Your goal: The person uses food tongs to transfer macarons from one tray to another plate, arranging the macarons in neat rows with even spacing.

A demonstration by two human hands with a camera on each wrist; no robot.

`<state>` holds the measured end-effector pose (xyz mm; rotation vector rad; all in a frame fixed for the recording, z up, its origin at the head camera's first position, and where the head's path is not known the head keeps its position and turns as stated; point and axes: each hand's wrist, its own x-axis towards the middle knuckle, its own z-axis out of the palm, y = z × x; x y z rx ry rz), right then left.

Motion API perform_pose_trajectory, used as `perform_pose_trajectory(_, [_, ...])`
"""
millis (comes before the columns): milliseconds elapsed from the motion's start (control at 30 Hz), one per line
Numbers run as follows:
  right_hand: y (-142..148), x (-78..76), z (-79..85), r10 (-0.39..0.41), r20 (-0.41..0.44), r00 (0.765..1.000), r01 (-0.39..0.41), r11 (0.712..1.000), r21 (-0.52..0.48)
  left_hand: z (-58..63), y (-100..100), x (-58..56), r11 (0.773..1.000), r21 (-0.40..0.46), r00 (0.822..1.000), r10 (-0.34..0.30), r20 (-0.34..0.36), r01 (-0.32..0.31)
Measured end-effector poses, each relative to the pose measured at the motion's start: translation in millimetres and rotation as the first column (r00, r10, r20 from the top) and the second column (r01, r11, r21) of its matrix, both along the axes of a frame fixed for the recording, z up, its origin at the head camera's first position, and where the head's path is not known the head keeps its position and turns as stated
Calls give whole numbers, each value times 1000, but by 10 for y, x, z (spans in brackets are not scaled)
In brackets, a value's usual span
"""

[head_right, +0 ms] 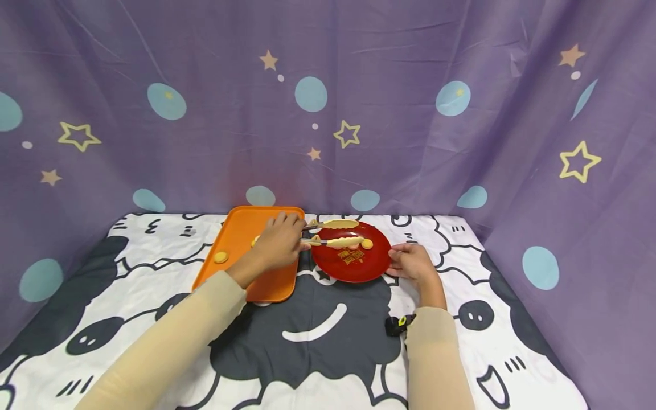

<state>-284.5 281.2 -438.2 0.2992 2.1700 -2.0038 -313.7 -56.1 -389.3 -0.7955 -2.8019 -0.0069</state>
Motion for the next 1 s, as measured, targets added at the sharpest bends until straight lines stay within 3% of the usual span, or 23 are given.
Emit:
perform_pose_trajectory(567, [4, 6, -19, 7, -20, 1000, -7, 1000, 10, -24, -611, 142, 994, 89, 998, 58, -10, -57])
perform_pose_trajectory(800, [-9, 1, -22, -7, -20, 1000, 8, 1000, 19, -48, -868, 223, 990, 136, 998, 49, -42, -43])
perform_pose_trajectory(1000, [11, -3, -33, -4, -20, 1000, 5, 1000, 21, -62, -1092, 293, 989, 137, 998, 52, -20, -49])
